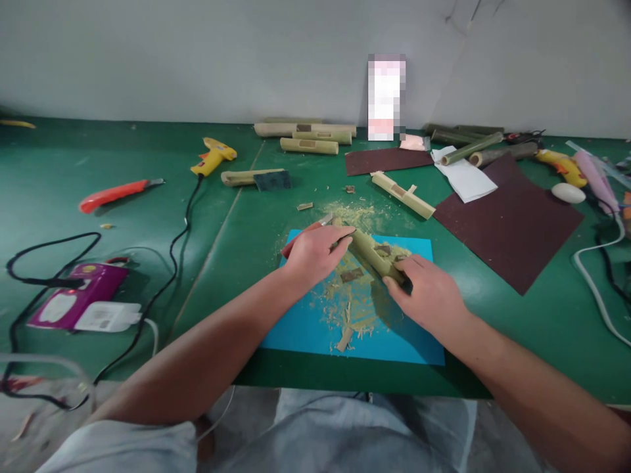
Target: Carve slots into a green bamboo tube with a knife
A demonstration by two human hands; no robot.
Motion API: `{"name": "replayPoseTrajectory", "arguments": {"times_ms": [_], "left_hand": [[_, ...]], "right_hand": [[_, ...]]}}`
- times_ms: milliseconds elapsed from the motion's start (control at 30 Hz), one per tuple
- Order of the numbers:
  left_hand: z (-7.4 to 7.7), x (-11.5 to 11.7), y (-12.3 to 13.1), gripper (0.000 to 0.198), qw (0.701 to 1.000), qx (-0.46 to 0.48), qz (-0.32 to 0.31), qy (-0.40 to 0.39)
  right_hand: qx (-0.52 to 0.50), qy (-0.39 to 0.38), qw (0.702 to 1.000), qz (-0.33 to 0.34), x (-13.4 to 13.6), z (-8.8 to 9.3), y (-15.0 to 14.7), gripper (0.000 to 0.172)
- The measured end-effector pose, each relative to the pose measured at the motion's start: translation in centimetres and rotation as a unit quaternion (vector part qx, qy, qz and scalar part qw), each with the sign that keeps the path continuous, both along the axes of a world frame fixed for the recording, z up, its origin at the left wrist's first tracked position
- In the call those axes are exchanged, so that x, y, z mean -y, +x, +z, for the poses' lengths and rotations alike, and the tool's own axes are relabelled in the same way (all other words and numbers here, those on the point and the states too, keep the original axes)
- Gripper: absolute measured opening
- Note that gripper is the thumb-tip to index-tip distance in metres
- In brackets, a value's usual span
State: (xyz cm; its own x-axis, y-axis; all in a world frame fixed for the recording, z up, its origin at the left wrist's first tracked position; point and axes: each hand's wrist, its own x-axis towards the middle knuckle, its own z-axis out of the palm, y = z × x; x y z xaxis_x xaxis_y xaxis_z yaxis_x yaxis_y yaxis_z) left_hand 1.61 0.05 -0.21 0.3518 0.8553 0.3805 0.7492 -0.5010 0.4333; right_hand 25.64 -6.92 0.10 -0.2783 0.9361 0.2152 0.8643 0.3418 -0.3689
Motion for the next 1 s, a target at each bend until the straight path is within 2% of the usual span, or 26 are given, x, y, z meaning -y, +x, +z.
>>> {"name": "replayPoseTrajectory", "arguments": {"times_ms": [167,367,533,667,800,833,967,1000], "left_hand": [[-0.9,0.0,0.1,0.029,0.997,-0.014,-0.054,0.050],[-1.0,0.9,0.7,0.033,0.991,-0.049,-0.122,0.029],[-1.0,1.2,1.3,0.034,0.992,-0.066,-0.093,0.059],[-1.3,2.0,1.7,0.034,0.984,-0.091,-0.149,0.043],[-1.2,2.3,2.0,0.036,0.990,-0.093,-0.088,0.052],[-1.1,2.5,2.2,0.037,0.990,-0.104,-0.088,0.048],[-0.8,3.4,2.8,0.041,0.973,-0.148,-0.176,-0.022],[-0.8,3.4,2.7,0.040,0.974,-0.144,-0.171,-0.028]], "right_hand": [[0.002,-0.008,1.000,-0.004,0.0,0.0,0.0,0.017],[-0.001,-0.010,1.000,0.002,0.0,-0.1,0.0,0.015],[0.011,-0.021,1.000,-0.009,0.0,-0.1,0.0,0.018],[0.021,-0.024,0.999,-0.002,0.0,-0.1,0.0,0.018],[0.016,-0.017,1.000,-0.007,0.0,-0.1,0.0,0.020],[0.016,-0.018,1.000,-0.006,0.0,-0.1,0.0,0.020],[0.016,-0.022,1.000,0.004,0.0,-0.1,-0.1,0.017],[0.014,-0.022,1.000,0.003,0.0,-0.1,-0.1,0.017]]}}
